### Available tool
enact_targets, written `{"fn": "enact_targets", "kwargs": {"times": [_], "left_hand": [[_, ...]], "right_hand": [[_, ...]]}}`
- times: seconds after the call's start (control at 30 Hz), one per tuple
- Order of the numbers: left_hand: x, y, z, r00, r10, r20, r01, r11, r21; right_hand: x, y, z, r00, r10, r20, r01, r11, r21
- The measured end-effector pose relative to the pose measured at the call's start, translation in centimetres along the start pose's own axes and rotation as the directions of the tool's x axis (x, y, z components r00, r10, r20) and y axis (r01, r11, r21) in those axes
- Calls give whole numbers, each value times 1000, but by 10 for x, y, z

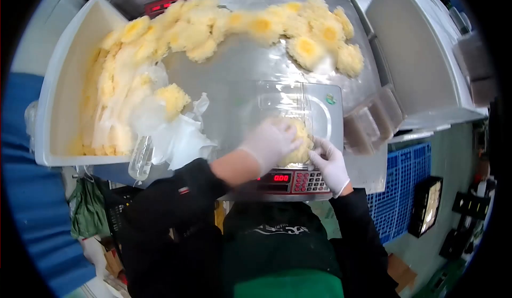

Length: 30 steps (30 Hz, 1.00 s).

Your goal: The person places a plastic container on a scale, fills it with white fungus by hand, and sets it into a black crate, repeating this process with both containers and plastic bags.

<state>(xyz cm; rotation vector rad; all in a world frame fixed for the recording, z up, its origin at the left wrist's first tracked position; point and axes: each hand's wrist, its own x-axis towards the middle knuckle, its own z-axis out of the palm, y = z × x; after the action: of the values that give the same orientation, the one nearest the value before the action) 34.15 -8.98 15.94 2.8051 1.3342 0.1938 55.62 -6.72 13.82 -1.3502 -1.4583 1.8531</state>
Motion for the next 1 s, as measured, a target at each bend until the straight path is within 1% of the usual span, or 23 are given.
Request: {"fn": "enact_targets", "kwargs": {"times": [0.03,0.1,0.13,0.17,0.2,0.23,0.3,0.33,0.37,0.4,0.43,0.47,0.53,0.6,0.63,0.67,0.7,0.8,0.83,0.9,0.97,1.0], "left_hand": [[5,0,3,996,9,84,-11,1000,23],[26,3,11,966,6,258,-23,998,64],[27,1,13,969,-17,246,12,1000,21],[26,0,14,972,-34,232,41,999,-24],[24,-1,15,975,-49,218,65,995,-70],[21,-3,13,977,-87,194,120,979,-163],[16,-5,11,976,-157,151,202,913,-353],[13,-7,15,975,-219,37,198,780,-593],[7,-8,8,951,-294,-89,177,762,-623],[-3,-12,-1,907,-365,-211,150,747,-648],[-13,-19,-6,847,-448,-285,155,722,-674],[-24,-27,-11,774,-524,-355,151,697,-701],[-46,-64,-4,708,-574,-410,367,796,-481],[-62,-94,-25,621,-652,-434,503,757,-417],[-69,-109,-21,614,-696,-374,585,718,-376],[-79,-127,-7,598,-738,-312,661,674,-328],[-89,-142,4,573,-780,-252,731,625,-275],[-122,-163,22,622,-758,-196,740,651,-171],[-136,-174,20,591,-796,-128,756,602,-257],[-173,-203,8,533,-846,17,774,479,-414],[-220,-241,1,345,-922,178,910,282,-303],[-239,-256,-10,229,-959,166,955,188,-230]], "right_hand": [[-1,-3,5,1000,-13,6,13,1000,-1],[3,10,1,993,-100,-66,86,979,-186],[0,3,4,992,-14,-123,14,1000,-4],[1,5,-2,992,-34,-118,29,999,-46],[1,6,-4,993,-22,-114,19,1000,-25],[0,2,-4,993,-10,-115,10,1000,-1],[-1,0,-7,994,-3,-106,2,1000,-14],[-2,-2,-8,995,1,-103,-4,1000,-22],[-6,-6,-9,993,-14,-115,2,995,-104],[-8,-4,-10,990,-11,-141,2,998,-66],[-9,-1,-10,986,-7,-166,3,1000,-26],[-9,1,-11,987,-10,-160,10,1000,-1],[-10,-1,-11,984,-4,-180,4,1000,-2],[-9,2,-13,985,-15,-172,10,999,-31],[-8,6,-14,986,-24,-167,17,999,-46],[-9,4,-9,980,-11,-198,9,1000,-12],[-8,6,-11,981,0,-196,-8,999,-41],[-6,8,-12,983,-28,-183,10,995,-100],[-6,10,-13,980,-3,-201,-16,996,-91],[-4,11,-13,981,-11,-196,-15,992,-128],[-3,8,-10,977,-17,-212,-23,982,-186],[-2,9,-12,976,-7,-216,-30,986,-167]]}}
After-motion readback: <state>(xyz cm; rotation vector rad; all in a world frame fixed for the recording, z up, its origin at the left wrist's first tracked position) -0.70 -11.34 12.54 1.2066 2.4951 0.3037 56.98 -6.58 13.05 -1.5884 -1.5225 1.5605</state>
